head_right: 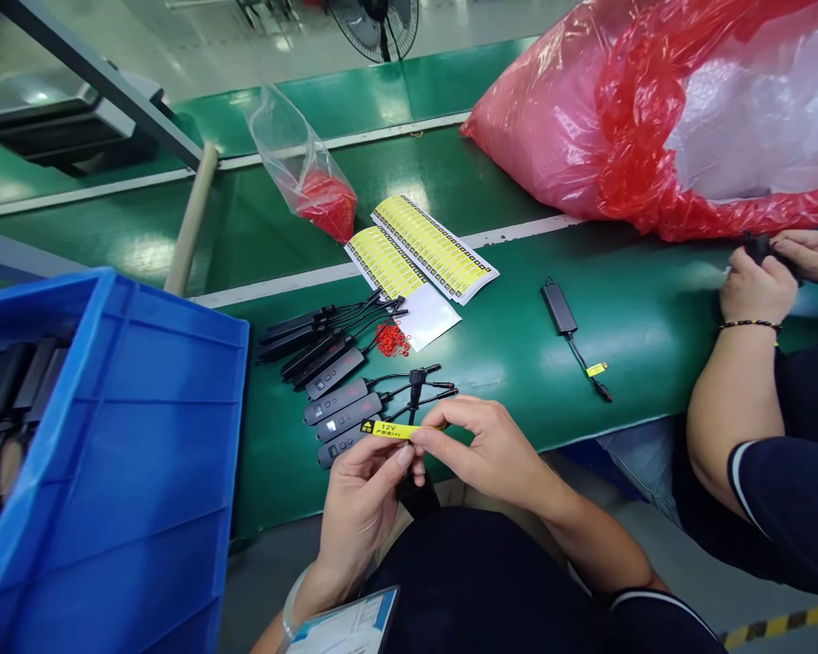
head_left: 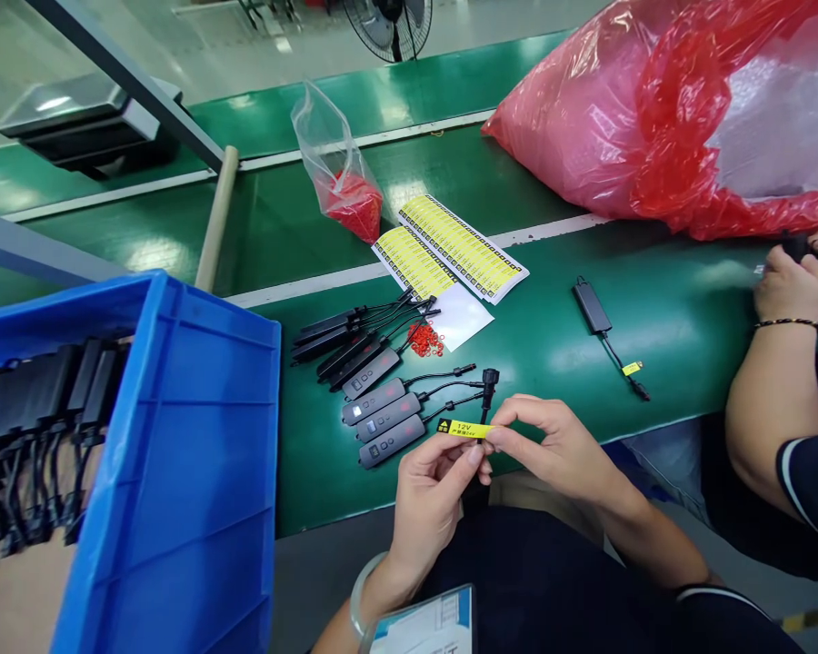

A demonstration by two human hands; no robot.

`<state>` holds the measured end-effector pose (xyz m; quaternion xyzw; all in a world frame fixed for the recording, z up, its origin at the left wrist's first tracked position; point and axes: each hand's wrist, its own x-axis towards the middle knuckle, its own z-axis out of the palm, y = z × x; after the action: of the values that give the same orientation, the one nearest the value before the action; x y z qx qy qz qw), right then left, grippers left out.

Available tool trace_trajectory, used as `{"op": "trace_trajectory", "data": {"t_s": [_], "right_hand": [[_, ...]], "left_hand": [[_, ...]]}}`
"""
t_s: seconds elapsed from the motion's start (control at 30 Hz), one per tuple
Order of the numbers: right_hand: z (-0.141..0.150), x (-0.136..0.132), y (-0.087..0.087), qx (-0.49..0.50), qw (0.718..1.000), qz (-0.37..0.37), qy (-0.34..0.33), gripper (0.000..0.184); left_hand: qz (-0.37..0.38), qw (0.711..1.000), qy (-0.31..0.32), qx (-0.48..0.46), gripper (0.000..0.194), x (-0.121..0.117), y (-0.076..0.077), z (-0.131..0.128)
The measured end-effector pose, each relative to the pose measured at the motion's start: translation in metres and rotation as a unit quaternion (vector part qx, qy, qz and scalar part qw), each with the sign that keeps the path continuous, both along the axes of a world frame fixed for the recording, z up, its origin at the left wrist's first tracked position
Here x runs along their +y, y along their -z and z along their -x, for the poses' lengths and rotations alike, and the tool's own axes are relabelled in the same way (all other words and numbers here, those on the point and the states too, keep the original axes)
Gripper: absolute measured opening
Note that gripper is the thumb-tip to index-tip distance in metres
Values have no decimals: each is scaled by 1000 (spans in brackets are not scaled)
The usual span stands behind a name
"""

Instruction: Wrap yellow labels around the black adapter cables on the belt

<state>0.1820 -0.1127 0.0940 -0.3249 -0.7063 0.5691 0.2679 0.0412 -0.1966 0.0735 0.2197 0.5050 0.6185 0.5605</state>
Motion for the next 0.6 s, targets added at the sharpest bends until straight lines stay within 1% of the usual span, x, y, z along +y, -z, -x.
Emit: {"op": "trace_trajectory", "data": {"t_s": [0.07,0.23,0.43,0.53,0.57,0.6], "right_hand": [[0,0,0,-3,1000,-3,2,23],[0,0,-1,-6,1000,-7,3,22],[1,2,0,-11,1000,-9,-3,23],[1,1,2,-41,999,-32,7,12],[0,0,2,-50,997,-51,23,16],[0,-1,3,-56,995,-72,47,27]], "left_hand": [[0,1000,-1,4,14,0,0,0],[-12,1000,9,10,10,-3,4,0],[-10,995,43,86,9,-8,6,6],[-27,991,60,118,8,-10,4,10],[-32,989,65,125,8,-10,4,12],[-37,988,68,131,9,-10,4,13]]}}
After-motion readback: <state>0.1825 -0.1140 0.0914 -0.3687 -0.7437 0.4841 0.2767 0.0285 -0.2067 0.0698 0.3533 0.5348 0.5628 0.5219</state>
